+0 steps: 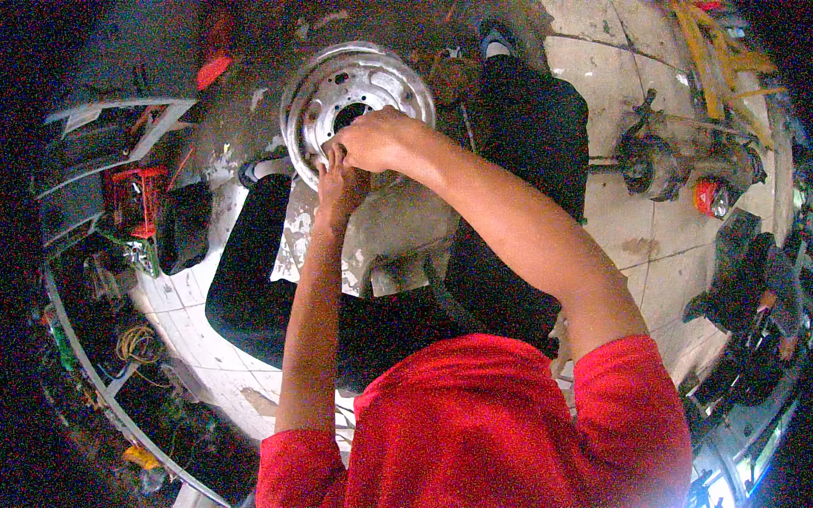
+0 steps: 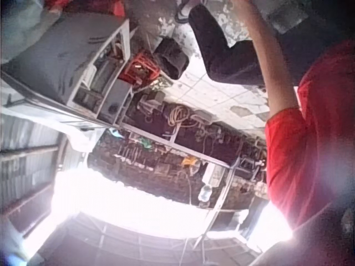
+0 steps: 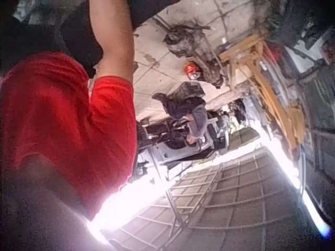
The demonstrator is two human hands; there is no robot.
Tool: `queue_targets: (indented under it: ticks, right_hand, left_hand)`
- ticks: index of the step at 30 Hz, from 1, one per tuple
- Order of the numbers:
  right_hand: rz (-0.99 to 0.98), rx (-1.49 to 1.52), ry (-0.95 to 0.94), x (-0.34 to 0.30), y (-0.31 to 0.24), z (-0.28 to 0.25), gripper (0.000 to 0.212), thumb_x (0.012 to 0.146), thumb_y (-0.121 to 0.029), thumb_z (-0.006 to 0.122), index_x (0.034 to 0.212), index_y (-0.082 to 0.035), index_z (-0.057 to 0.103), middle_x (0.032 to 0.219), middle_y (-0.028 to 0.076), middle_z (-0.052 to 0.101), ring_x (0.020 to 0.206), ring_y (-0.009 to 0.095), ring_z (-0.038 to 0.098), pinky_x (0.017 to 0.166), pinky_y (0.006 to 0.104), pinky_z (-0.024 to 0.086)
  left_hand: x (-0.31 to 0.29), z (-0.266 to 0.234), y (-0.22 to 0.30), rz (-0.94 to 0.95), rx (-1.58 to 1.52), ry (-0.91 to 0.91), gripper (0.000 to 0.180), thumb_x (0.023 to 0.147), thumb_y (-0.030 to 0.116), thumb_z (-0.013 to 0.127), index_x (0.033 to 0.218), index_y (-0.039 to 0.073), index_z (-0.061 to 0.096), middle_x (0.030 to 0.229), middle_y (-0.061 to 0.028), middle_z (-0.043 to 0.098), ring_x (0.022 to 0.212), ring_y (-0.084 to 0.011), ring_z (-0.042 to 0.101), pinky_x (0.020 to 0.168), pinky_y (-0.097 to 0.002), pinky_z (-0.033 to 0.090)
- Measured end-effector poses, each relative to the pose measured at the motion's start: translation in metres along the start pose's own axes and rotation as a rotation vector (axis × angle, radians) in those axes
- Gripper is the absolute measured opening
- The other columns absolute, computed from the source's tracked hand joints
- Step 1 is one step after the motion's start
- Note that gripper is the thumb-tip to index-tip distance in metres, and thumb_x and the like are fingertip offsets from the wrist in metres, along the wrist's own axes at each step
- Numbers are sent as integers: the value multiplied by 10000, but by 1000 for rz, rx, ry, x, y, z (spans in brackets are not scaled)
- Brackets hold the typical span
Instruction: The person scrubs a metal wheel rim with a small abrasive pad, rotating the rim to reach different sections. The person then wipes the rim with a cloth, continuing to rotate it to clean multiple areas.
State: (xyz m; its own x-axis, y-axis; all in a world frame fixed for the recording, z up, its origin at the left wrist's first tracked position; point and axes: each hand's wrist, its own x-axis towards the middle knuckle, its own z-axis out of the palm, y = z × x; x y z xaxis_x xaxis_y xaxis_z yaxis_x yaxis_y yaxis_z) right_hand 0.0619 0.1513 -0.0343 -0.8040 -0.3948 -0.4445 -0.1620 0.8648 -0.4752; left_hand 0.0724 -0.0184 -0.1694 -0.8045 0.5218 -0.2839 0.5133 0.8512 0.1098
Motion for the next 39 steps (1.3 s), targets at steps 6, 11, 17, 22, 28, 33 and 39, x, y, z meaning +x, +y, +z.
queue_targets:
  ticks: [6,11,17,22,28,33,39]
  right_hand:
    - [-17,27,3,-1,-4,-4,368,900,-330,570,1202,-120,568,1080,155,664,1026,352,620,873,482,490]
    - [13,-20,-7,4,3,4,424,902,-345,577,1256,-113,540,1085,159,662,1042,352,614,892,474,483]
    - [41,39,2,1,5,0,435,898,-339,583,1271,-120,542,1096,166,658,1052,347,612,900,467,480]
    - [38,17,-20,-2,1,-6,433,894,-336,584,1283,-147,550,1124,167,649,1063,338,610,909,457,482]
    - [23,39,-3,3,0,-3,443,889,-324,589,1283,-125,550,1135,175,643,1072,332,607,913,458,481]
    - [38,24,8,1,-1,-2,448,889,-323,588,1271,-91,556,1142,173,642,1071,331,609,915,460,479]
    - [41,18,-33,-6,-7,-4,427,878,-322,600,1238,-94,575,1129,173,647,1056,340,614,910,464,482]
  left_hand:
    - [-7,4,6,-28,-67,15,613,931,383,496,1425,43,366,1462,-260,342,1348,-397,351,1071,-572,295]
    - [31,-7,-13,-57,-111,20,635,896,357,529,1419,33,373,1473,-259,331,1356,-394,346,1062,-579,310]
    - [30,-3,-5,-50,39,-4,668,907,398,526,1426,12,356,1483,-256,308,1359,-378,338,1058,-554,328]
    - [-14,4,13,-58,-138,-1,675,924,430,513,1423,4,355,1460,-285,326,1347,-409,343,1080,-565,281]
    - [-2,7,4,-53,-135,49,691,907,433,539,1413,-4,362,1452,-294,335,1348,-411,344,1060,-570,311]
    - [29,-4,-12,-110,-91,5,739,847,409,607,1428,27,358,1454,-273,348,1358,-383,340,1073,-537,321]
    - [-11,2,2,-47,-43,26,737,894,486,538,1424,9,353,1456,-276,342,1356,-393,337,1073,-534,313]
